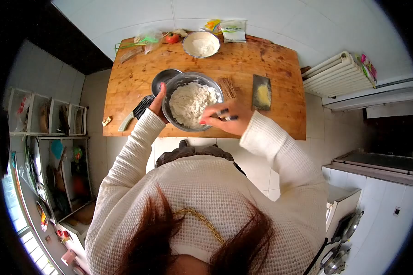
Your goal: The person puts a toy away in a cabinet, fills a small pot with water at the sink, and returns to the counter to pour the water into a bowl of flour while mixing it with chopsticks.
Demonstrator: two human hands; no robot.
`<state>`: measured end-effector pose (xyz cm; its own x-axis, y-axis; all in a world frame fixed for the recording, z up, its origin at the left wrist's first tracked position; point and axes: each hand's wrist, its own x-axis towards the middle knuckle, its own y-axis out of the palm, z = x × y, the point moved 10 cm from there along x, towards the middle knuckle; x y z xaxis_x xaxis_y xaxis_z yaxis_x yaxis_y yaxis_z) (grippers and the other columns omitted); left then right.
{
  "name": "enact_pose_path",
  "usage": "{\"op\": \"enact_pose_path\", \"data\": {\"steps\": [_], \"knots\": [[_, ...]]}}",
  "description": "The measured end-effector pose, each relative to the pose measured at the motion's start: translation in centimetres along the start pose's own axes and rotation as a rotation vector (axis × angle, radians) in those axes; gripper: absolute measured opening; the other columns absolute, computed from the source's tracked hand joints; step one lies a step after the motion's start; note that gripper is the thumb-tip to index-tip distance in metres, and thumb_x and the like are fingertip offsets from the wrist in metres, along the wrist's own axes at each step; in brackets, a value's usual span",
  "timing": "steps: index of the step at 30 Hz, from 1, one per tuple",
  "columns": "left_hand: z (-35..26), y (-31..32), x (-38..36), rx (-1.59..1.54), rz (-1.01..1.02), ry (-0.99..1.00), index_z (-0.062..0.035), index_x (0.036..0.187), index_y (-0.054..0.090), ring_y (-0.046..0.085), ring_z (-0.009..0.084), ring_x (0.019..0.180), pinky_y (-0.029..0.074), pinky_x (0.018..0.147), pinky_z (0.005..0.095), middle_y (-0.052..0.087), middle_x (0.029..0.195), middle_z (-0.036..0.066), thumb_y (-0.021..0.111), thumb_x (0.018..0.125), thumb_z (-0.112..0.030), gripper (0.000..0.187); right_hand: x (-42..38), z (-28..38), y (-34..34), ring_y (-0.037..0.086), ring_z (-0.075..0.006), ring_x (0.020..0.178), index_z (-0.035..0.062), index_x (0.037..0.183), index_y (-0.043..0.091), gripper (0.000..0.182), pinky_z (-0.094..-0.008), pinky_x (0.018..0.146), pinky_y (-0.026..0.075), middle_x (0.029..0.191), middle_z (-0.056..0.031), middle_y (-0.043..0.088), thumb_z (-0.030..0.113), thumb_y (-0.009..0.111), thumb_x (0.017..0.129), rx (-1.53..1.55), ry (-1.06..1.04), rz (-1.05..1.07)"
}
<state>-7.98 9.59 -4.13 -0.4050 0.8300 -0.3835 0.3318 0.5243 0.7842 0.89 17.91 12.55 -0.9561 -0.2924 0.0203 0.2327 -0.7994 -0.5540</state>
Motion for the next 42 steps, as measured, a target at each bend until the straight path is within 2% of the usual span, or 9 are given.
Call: {"op": "enact_pose_path", "data": {"steps": [2, 5, 11, 17, 21, 24, 29, 35, 42], "knots": [[0.5, 0.6, 0.2, 0.013, 0.008, -0.032, -0.0103, 0.128, 0.034, 0.044, 0.0292, 0.113, 0.039, 0.091, 0.0478, 0.042, 0.127, 0.013, 0.044, 0.074, -0.066, 0.078, 1.5, -0.4, 0.4, 0.062, -0.0146, 0.072, 0.0055, 0.083, 0.062, 0.011, -0.0263, 0.064, 0.049, 0.075, -0.0077, 0.063, 0.015, 0.058, 0.081, 0.052, 0.015, -0.004], [1.1, 2.4, -0.1, 0.088, 0.071, -0.053, -0.0098, 0.125, 0.039, 0.048, 0.0272, 0.11, 0.04, 0.091, 0.0445, 0.047, 0.122, 0.013, 0.047, 0.074, -0.064, 0.074, 3.7, -4.5, -1.1, 0.063, -0.0233, 0.076, -0.0009, 0.088, 0.057, 0.02, -0.0275, 0.061, 0.053, 0.08, -0.0108, 0.06, 0.018, 0.053, 0.086, 0.581, 0.153, -0.129], [0.6, 2.1, -1.2, 0.093, -0.034, -0.005, -0.0076, 0.124, 0.04, 0.048, 0.0264, 0.108, 0.041, 0.09, 0.0419, 0.048, 0.121, 0.013, 0.05, 0.074, -0.061, 0.074, 1.6, -9.3, -8.3, 0.063, -0.0226, 0.076, -0.0025, 0.094, 0.053, 0.028, -0.0286, 0.06, 0.055, 0.085, -0.0133, 0.06, 0.024, 0.05, 0.087, 0.576, 0.238, -0.444], [-0.2, 0.4, -0.9, -0.005, -0.096, 0.111, -0.0085, 0.127, 0.034, 0.045, 0.0302, 0.112, 0.04, 0.091, 0.0446, 0.042, 0.126, 0.015, 0.045, 0.075, -0.064, 0.077, -3.6, -9.8, -7.6, 0.063, -0.0226, 0.078, -0.004, 0.088, 0.055, 0.026, -0.0284, 0.064, 0.054, 0.085, -0.0146, 0.061, 0.021, 0.05, 0.088, 0.352, 0.206, -0.663], [-0.5, 1.5, -1.5, -0.151, -0.127, 0.142, -0.0113, 0.128, 0.034, 0.044, 0.0308, 0.112, 0.037, 0.093, 0.0478, 0.04, 0.128, 0.013, 0.037, 0.081, -0.06, 0.068, -4.9, -3.0, -3.8, 0.059, -0.0151, 0.062, 0.0018, 0.084, 0.059, 0.012, -0.0273, 0.054, 0.047, 0.074, -0.0108, 0.063, 0.014, 0.056, 0.084, -0.113, -0.066, -0.635], [-0.4, 1.8, -1.6, -0.156, -0.126, 0.121, -0.0109, 0.127, 0.035, 0.044, 0.0307, 0.113, 0.037, 0.093, 0.0471, 0.04, 0.128, 0.013, 0.038, 0.081, -0.06, 0.067, -4.0, -2.1, -1.9, 0.058, -0.0143, 0.061, 0.0007, 0.084, 0.059, 0.013, -0.0259, 0.053, 0.047, 0.074, -0.0093, 0.063, 0.013, 0.056, 0.084, -0.137, -0.005, -0.544], [-0.3, 1.1, -1.1, 0.032, -0.104, 0.11, -0.0095, 0.129, 0.031, 0.044, 0.0313, 0.112, 0.039, 0.091, 0.0472, 0.04, 0.128, 0.014, 0.038, 0.079, -0.064, 0.075, -2.5, -6.5, -5.6, 0.059, -0.0147, 0.063, -0.002, 0.089, 0.059, 0.022, -0.0264, 0.053, 0.049, 0.075, -0.0113, 0.063, 0.018, 0.052, 0.087, 0.305, 0.043, -0.681], [-1.4, 0.9, -2.0, -0.1, -0.173, 0.215, -0.009, 0.126, 0.036, 0.046, 0.0311, 0.11, 0.04, 0.09, 0.0465, 0.043, 0.125, 0.015, 0.039, 0.083, -0.057, 0.064, -4.3, -3.6, -4.2, 0.058, -0.0145, 0.06, -0.0042, 0.077, 0.057, 0.02, -0.025, 0.052, 0.05, 0.072, -0.009, 0.06, 0.01, 0.049, 0.087, -0.174, 0.061, -0.497], [-0.3, 0.4, -1.4, 0.029, -0.169, 0.1, -0.0081, 0.128, 0.033, 0.046, 0.032, 0.111, 0.042, 0.087, 0.0476, 0.042, 0.125, 0.017, 0.04, 0.079, -0.063, 0.074, -0.3, -7.6, -1.3, 0.063, -0.0232, 0.076, -0.0056, 0.09, 0.054, 0.022, -0.0272, 0.059, 0.054, 0.084, -0.0163, 0.06, 0.015, 0.048, 0.089, 0.507, 0.177, -0.441]]}}
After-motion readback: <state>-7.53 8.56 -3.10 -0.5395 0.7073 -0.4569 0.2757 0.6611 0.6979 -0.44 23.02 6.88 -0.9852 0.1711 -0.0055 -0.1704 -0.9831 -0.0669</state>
